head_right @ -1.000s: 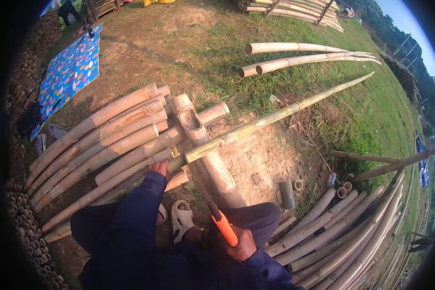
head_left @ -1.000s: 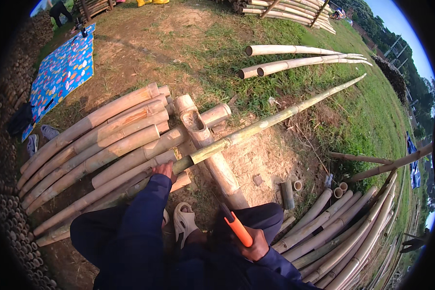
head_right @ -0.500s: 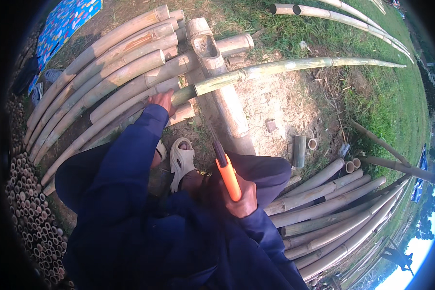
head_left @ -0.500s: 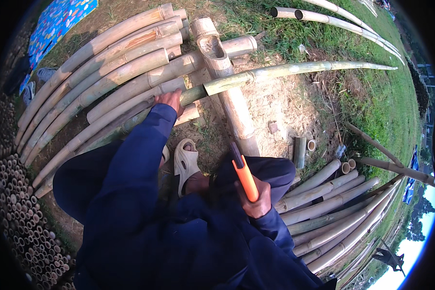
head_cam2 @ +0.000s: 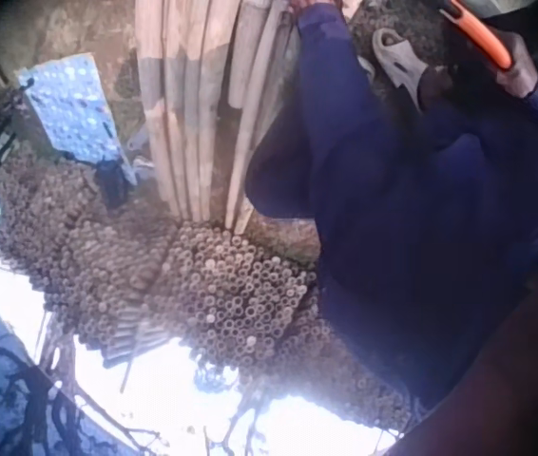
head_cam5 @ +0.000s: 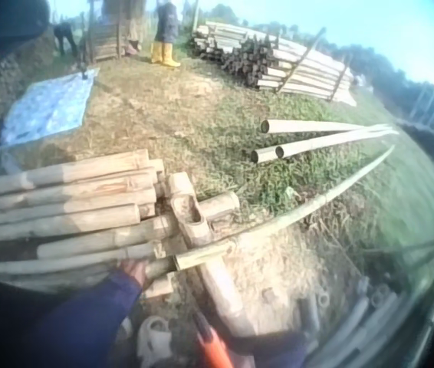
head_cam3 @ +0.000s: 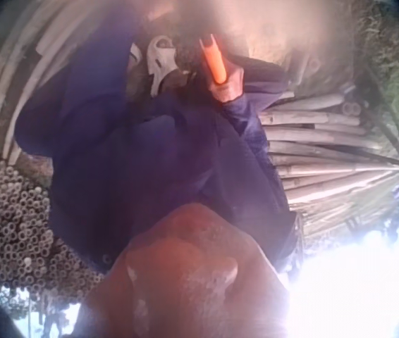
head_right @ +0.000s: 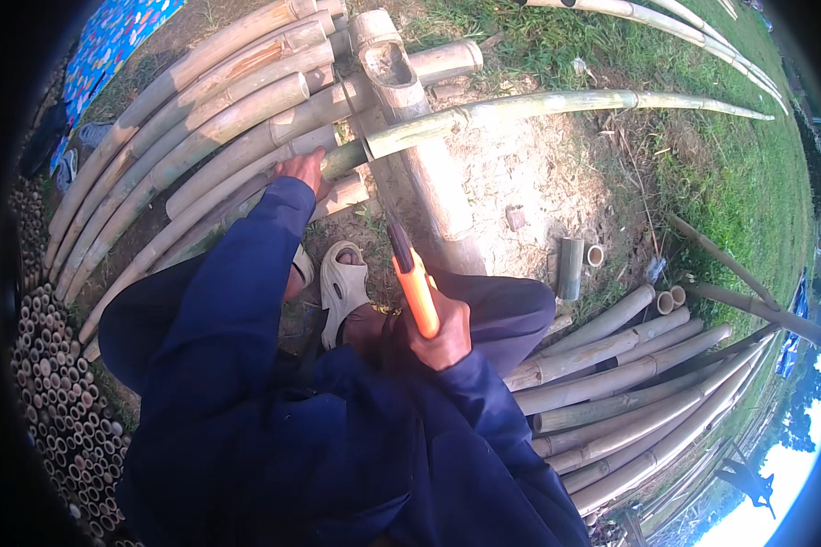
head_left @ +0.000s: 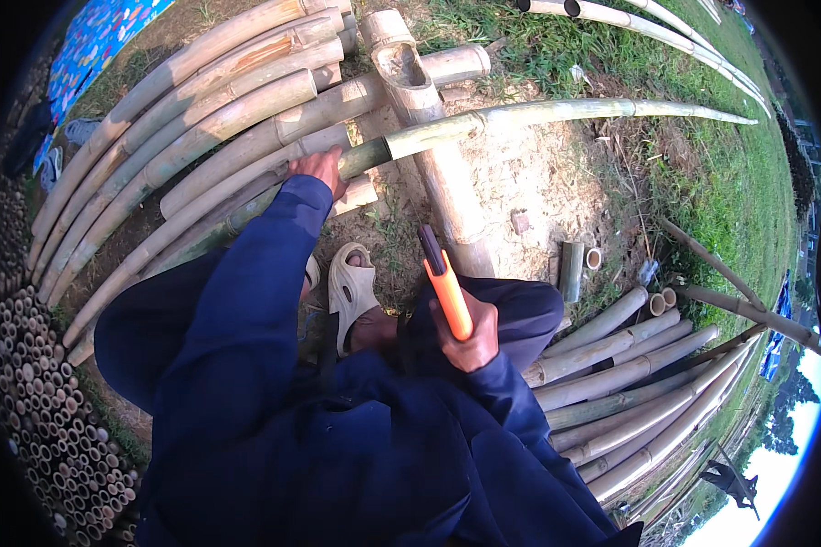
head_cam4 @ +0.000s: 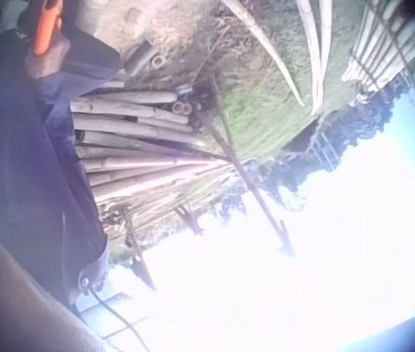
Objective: The person sits on the ground and uses a hand saw to cut bamboo poles. They repeatedly position a pole on a support, saw through it, and then move the cut piece aside.
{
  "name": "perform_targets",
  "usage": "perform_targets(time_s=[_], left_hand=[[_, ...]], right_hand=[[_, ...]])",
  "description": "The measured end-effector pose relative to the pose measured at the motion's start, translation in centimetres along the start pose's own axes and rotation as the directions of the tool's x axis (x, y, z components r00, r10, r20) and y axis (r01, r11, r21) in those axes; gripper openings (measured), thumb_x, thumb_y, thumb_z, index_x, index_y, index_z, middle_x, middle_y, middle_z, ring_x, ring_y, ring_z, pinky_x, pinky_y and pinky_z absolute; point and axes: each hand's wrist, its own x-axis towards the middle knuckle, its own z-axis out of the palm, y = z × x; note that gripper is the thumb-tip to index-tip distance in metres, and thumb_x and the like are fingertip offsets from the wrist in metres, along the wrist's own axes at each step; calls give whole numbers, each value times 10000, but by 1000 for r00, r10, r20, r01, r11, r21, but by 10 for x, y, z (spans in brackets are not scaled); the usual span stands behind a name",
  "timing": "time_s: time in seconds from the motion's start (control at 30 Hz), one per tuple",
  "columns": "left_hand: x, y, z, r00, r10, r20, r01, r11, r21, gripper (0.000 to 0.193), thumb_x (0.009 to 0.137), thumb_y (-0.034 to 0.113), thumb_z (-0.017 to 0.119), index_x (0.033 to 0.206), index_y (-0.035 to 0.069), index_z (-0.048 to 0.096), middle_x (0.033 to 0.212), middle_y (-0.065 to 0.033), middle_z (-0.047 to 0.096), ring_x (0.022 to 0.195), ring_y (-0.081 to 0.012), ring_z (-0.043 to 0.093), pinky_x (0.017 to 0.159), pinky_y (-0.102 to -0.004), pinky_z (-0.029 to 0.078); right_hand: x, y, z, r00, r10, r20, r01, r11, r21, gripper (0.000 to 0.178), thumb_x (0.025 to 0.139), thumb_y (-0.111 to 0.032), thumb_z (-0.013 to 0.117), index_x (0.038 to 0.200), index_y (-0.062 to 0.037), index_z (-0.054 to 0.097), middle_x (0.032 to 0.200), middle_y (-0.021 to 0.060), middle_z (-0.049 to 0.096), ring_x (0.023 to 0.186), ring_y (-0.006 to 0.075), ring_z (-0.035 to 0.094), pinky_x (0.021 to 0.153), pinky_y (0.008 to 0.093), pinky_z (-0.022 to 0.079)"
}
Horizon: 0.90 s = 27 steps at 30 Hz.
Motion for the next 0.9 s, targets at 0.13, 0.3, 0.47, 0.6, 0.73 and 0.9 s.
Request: perform_targets(time_s=[0.13,0.3,0.47,0.6,0.73,0.9], left_hand=[[-12,17,-26,999,33,-25,-33,999,1,356,798,201,725,1128,107,635,929,-224,738,988,-410,717,883,-536,510],[-14,3,-23,1000,-26,-7,26,1000,-9,350,812,198,716,1139,103,634,953,-229,737,1002,-417,711,898,-542,505],[-11,18,-30,997,15,70,-14,1000,-13,379,829,208,720,1184,108,633,996,-227,738,1024,-415,707,918,-532,501],[-14,21,-30,995,8,100,-8,1000,8,471,874,215,681,1335,160,606,1033,-227,735,1074,-419,692,1002,-603,459],[-12,-7,-9,999,-38,16,38,999,5,402,850,187,682,1244,132,632,988,-219,739,1014,-416,709,937,-560,485],[-12,12,-24,997,-16,82,13,999,38,362,942,106,552,1287,177,634,987,-199,744,1003,-401,718,968,-592,475]], right_hand=[[44,19,24,998,-60,-9,60,998,11,129,909,-73,709,939,31,639,695,147,593,587,193,500,594,357,473],[-65,-24,-32,999,-46,-25,44,994,-102,240,903,-71,722,1111,46,698,737,124,673,606,188,627,628,329,516],[-3,2,2,998,-22,-59,23,999,24,154,910,-69,717,1004,48,682,657,110,592,586,136,514,586,323,475],[45,15,28,997,-51,-51,51,999,5,183,918,-94,714,852,32,599,637,122,543,563,167,456,558,359,437],[-35,-22,-14,1000,14,-14,-14,1000,-13,142,895,-53,712,1002,34,682,753,162,665,666,267,639,648,362,522],[-20,-8,0,996,84,-28,-83,996,23,191,909,-64,719,1062,46,683,709,110,631,633,129,571,628,322,500]])
